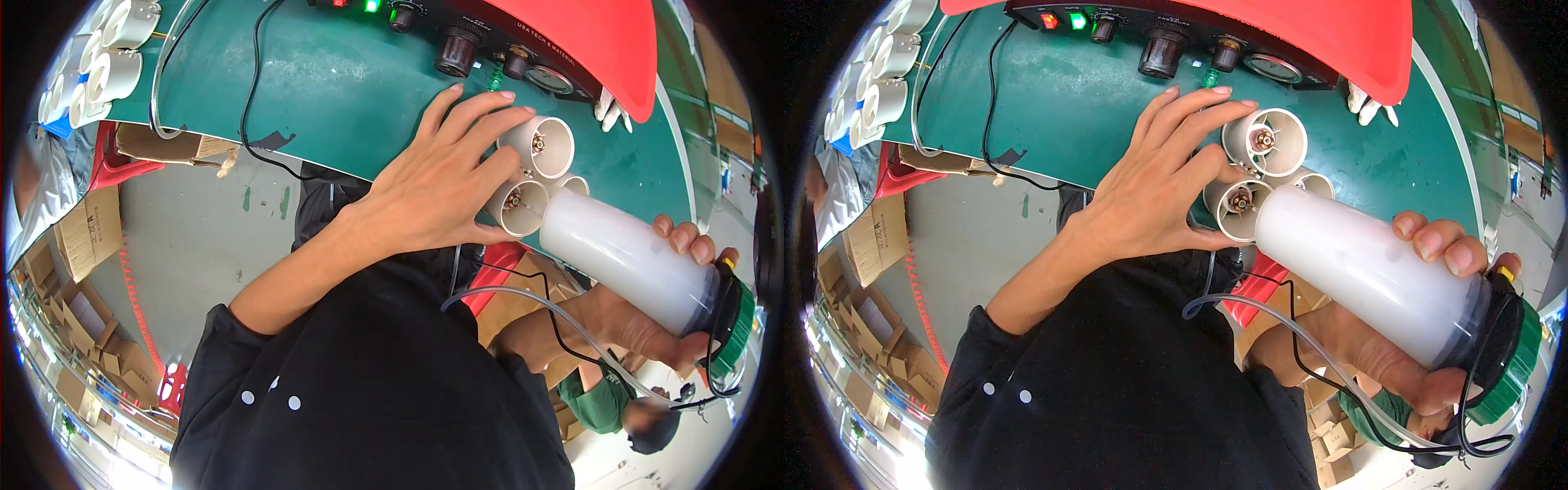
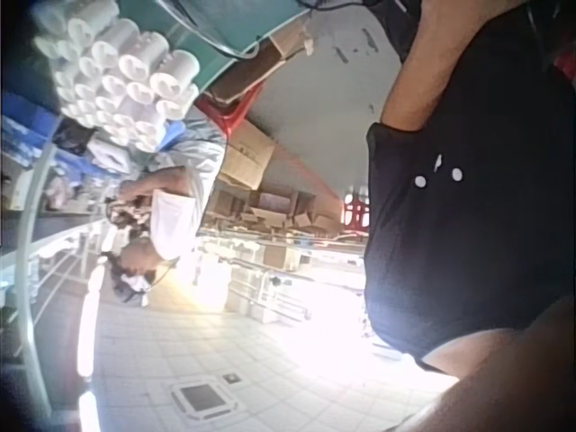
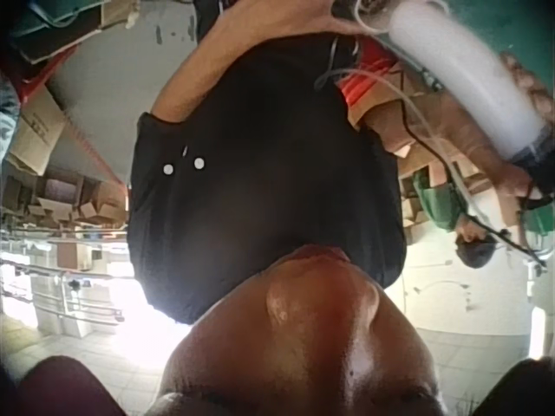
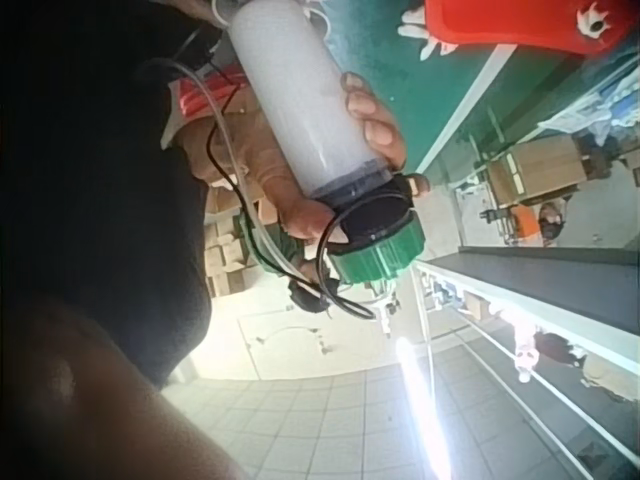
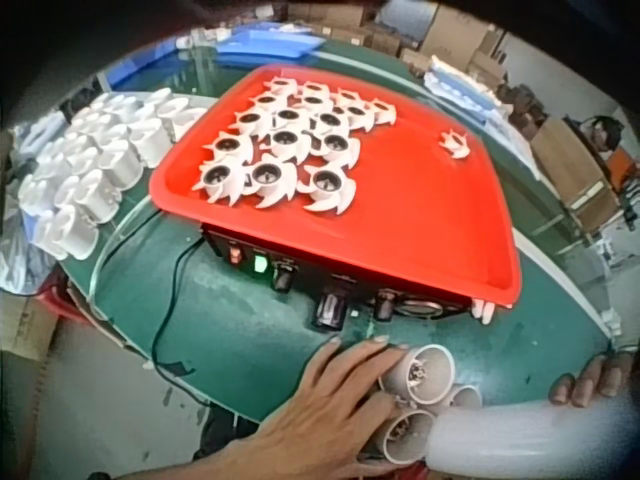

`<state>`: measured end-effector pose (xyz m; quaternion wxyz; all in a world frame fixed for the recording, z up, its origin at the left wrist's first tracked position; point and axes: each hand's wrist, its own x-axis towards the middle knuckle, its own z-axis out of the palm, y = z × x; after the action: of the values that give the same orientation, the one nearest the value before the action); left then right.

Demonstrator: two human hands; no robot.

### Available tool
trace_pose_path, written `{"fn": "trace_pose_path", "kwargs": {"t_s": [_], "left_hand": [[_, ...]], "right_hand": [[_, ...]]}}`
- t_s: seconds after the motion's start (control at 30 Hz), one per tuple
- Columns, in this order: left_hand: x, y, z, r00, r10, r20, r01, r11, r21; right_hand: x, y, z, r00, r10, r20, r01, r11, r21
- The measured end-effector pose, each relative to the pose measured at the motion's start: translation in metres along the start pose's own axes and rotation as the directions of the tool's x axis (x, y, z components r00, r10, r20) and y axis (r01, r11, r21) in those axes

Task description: Assembling small electric motors by inserting rotors and applying sealant using a dispenser.

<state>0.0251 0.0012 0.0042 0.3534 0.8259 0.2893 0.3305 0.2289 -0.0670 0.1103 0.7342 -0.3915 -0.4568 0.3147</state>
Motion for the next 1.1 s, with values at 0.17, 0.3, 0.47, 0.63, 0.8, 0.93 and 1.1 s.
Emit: {"fn": "trace_pose_path", "kwargs": {"t_s": [0.17,0.3,0.47,0.63,0.8,0.93,1.1], "left_hand": [[0.0,0.0,0.0,1.0,-0.006,-0.001,0.006,1.0,0.005],[0.0,0.001,-0.001,1.0,-0.005,-0.004,0.005,1.0,0.007],[0.001,0.0,-0.001,1.0,0.001,0.0,-0.001,1.0,0.004],[0.001,0.0,-0.001,1.0,0.0,0.001,0.0,1.0,0.011],[0.0,0.001,-0.001,1.0,0.012,-0.019,-0.012,1.0,0.003],[-0.001,0.004,-0.001,0.998,-0.023,0.064,0.019,0.998,0.058],[0.0,0.005,-0.001,0.999,-0.006,0.038,0.004,0.998,0.057]], "right_hand": [[0.001,0.002,0.001,1.0,0.001,0.031,-0.001,1.0,0.009],[0.0,0.001,0.002,0.999,-0.014,-0.046,0.012,0.999,-0.033],[0.0,0.0,0.0,0.997,-0.018,-0.07,0.015,0.999,-0.043],[0.006,-0.005,-0.003,0.994,-0.005,-0.106,0.01,0.999,0.046],[0.041,-0.009,-0.034,0.99,-0.132,-0.046,0.136,0.988,0.075],[0.048,0.019,-0.008,0.907,-0.269,-0.326,0.132,0.913,-0.385],[0.045,0.021,-0.012,0.989,-0.06,-0.132,0.057,0.998,-0.027]]}}
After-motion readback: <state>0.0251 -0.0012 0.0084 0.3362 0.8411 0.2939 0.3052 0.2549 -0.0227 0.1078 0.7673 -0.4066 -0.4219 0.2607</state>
